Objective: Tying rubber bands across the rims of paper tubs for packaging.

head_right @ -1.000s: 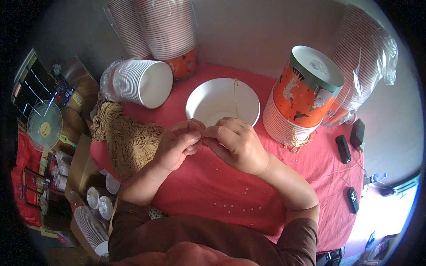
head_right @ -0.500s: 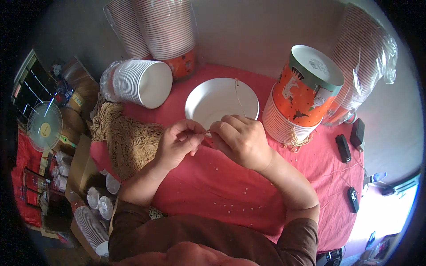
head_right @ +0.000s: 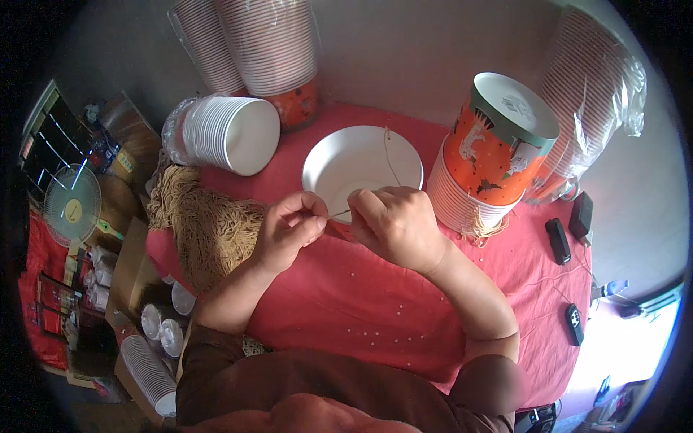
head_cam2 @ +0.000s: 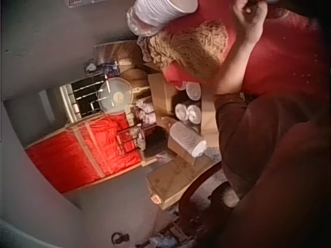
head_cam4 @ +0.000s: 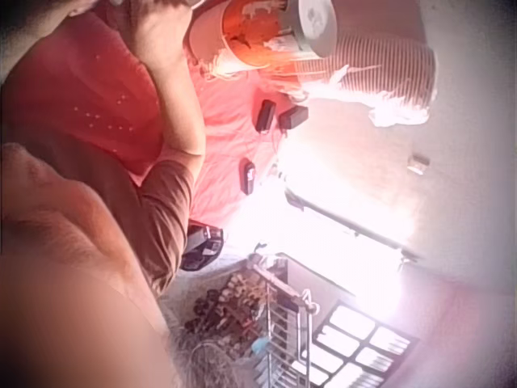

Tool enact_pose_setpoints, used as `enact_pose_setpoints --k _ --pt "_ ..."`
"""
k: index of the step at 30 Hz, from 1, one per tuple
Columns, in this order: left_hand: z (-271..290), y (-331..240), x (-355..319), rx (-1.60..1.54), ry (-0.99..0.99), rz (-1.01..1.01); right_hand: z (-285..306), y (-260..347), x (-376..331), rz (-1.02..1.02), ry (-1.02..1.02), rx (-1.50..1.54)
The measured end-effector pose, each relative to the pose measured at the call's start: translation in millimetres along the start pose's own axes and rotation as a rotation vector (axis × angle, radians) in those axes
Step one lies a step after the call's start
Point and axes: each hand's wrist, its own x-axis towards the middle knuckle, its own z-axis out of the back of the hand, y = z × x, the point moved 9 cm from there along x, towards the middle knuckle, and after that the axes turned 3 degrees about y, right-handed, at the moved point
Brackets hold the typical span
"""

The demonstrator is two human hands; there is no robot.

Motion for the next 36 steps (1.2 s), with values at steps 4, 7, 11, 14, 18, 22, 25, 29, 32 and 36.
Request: enact_pose_setpoints --k 4,7,11,14,18,22,25,29,32,36 --pt "-3.7 -13.3 0.5 0.204 -0.034 -0.115 -2.8 -3.8 -1.4 -0.015 -0.012 0.02" --pt "-3.6 -43.7 -4.4 0.583 -0.131 -0.315 -1.6 -2.9 -1.6 0.01 -0.038 0.025" --pt "-15.7 -69.8 -7.1 0.845 -0.144 -0.617 -4.2 7.0 -0.4 0.083 -0.013 0.029" --pt "-21.2 -58.2 -5.5 0.895 -0.093 -0.606 -4.9 15.5 -2.4 0.142 -0.004 0.031" --pt "-22.3 -52.7 -6.7 0.836 -0.051 -0.603 -3.2 21.8 -2.2 0.186 0.007 0.001" --pt "-24.1 -51.6 -6.0 0.897 -0.018 -0.584 -6.0 21.1 -2.4 0.191 0.037 -0.027" --pt "-23.7 -50.0 -6.2 0.89 -0.02 -0.58 -5.5 23.0 -1.3 0.176 0.069 -0.011" --pt "-19.7 -52.5 -3.9 0.947 -0.039 -0.581 -6.0 19.1 -1.6 0.122 0.117 -0.072" --pt "-18.2 -50.9 -1.9 0.945 -0.032 -0.578 -2.8 20.5 0.9 0.122 0.124 -0.104" --pt "-14.6 -53.1 1.3 0.922 -0.02 -0.569 20.0 13.0 0.6 0.116 0.002 -0.182"
